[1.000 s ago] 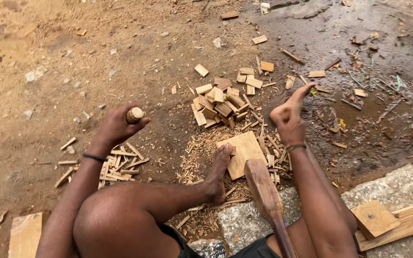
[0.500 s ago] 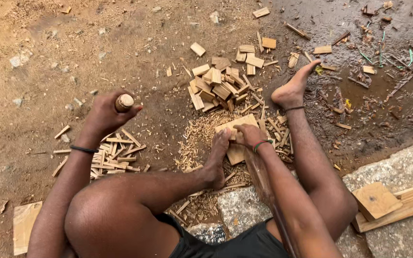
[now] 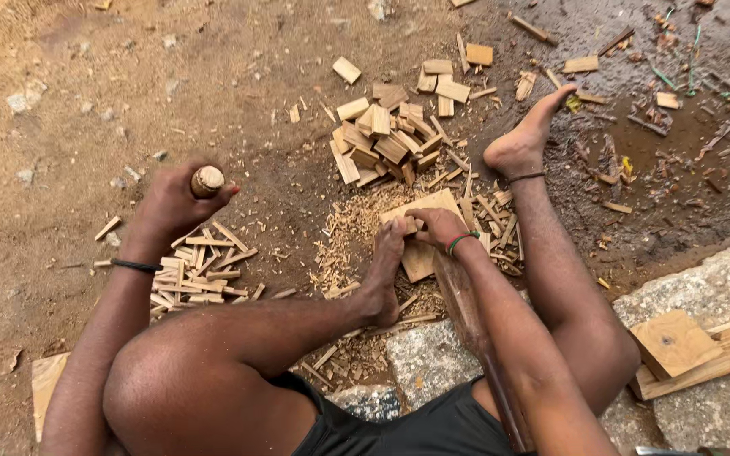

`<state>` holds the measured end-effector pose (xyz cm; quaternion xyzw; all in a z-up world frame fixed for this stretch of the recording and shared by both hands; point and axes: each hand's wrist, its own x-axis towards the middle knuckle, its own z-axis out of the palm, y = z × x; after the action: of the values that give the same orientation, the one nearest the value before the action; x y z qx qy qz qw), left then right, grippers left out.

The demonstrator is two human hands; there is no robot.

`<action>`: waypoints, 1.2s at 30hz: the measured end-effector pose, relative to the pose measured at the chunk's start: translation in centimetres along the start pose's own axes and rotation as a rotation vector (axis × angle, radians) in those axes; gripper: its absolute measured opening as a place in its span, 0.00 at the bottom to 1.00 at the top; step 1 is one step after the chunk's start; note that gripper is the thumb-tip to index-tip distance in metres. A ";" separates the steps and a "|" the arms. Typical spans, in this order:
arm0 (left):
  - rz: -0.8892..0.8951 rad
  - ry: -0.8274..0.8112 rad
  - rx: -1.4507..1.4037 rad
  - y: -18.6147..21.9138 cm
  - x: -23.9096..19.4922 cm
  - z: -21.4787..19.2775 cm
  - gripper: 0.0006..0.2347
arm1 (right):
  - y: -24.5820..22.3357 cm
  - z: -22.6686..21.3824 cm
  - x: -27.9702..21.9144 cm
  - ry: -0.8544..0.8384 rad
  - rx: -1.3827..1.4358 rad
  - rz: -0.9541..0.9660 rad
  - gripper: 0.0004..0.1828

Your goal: The person sits on the ground and uses a wooden mallet and a chisel to carve a small piece of wood. They repeatedly strike the chisel to shape the wood, occasionally adjusting the piece and clearing away wood shavings.

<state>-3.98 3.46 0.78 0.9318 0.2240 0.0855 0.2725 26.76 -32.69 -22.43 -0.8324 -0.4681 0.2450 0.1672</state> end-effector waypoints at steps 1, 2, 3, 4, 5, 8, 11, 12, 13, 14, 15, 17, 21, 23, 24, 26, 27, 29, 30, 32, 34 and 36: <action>-0.008 -0.004 0.013 0.0 -0.2 0.0 0.14 | -0.1 0.0 0.0 -0.014 0.017 0.024 0.34; -0.039 -0.024 0.019 0.0 -0.4 0.1 0.14 | -0.3 0.2 -0.2 -0.019 -0.004 0.018 0.34; -0.064 -0.036 0.025 0.1 -0.3 0.1 0.14 | -0.4 0.0 0.0 -0.014 -0.031 0.009 0.34; -0.089 -0.048 0.031 0.2 -0.2 0.1 0.14 | -0.5 -0.2 0.0 -0.010 -0.057 0.000 0.34; -0.057 -0.032 0.035 0.3 -0.1 0.2 0.14 | -0.6 -0.5 0.1 -0.013 -0.082 0.011 0.34; -0.005 -0.009 0.040 0.4 0.0 0.3 0.15 | -0.4 -1.1 0.3 -0.019 -0.127 0.046 0.34; -0.041 -0.052 0.049 -0.2 -0.1 0.3 0.15 | 0.2 -0.2 0.6 -0.041 -0.118 0.082 0.34; -0.042 -0.065 0.056 -0.4 0.0 0.3 0.15 | 0.6 0.3 0.9 -0.052 -0.131 0.097 0.33; -0.041 -0.071 0.062 -0.5 0.2 0.2 0.15 | 1.0 0.5 1.3 -0.057 -0.149 0.108 0.33; -0.049 -0.081 0.074 -0.5 0.0 0.2 0.15 | 1.2 0.7 1.1 -0.010 -0.177 0.065 0.31; -0.054 -0.085 0.089 -0.4 -0.1 0.2 0.15 | 1.2 0.7 0.9 0.045 -0.208 0.019 0.30; -0.023 -0.083 0.152 -0.2 -0.2 0.0 0.15 | 1.1 -0.4 0.6 0.099 -0.223 -0.011 0.31; 0.000 -0.110 0.261 -1.3 -0.2 0.1 0.17 | 1.7 -4.1 -6.2 0.133 -0.136 0.121 0.37; 0.032 -0.128 0.274 -1.9 0.3 0.1 0.17 | 1.6 -6.5 -11.1 0.134 -0.081 0.213 0.38; 0.089 -0.132 0.277 -1.9 0.8 0.2 0.16 | 0.9 -7.0 -13.7 0.114 -0.049 0.259 0.41; 0.141 -0.157 0.372 -1.5 0.9 -0.2 0.16 | -1.0 -7.4 -19.9 -0.033 0.025 0.524 0.38; 0.142 -0.167 0.461 -1.0 1.5 -0.8 0.16 | -2.0 -7.5 -22.6 0.092 -0.032 0.275 0.42; 0.176 -0.179 0.576 0.8 2.8 -1.8 0.16 | -4.9 -6.0 -26.7 -0.330 -0.008 0.653 0.41; 0.211 -0.180 0.604 1.8 3.5 -2.3 0.15 | -6.2 -5.1 -28.4 -0.240 -0.127 0.593 0.44; 0.266 -0.179 0.645 4.0 4.3 -3.6 0.14 | -7.3 -3.3 -29.4 -0.168 -0.240 0.529 0.47; 0.325 -0.144 0.665 6.6 5.5 -4.4 0.13 | -6.6 -1.9 -29.2 -0.180 -0.246 0.546 0.48; 0.471 -0.026 0.545 9.9 6.8 -4.9 0.12 | -5.0 -0.4 -27.7 -0.149 -0.193 0.573 0.45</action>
<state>4.33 1.53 10.55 0.9973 0.0143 0.0713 -0.0106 11.22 -54.05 -12.56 -0.9222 -0.2466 0.2969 -0.0229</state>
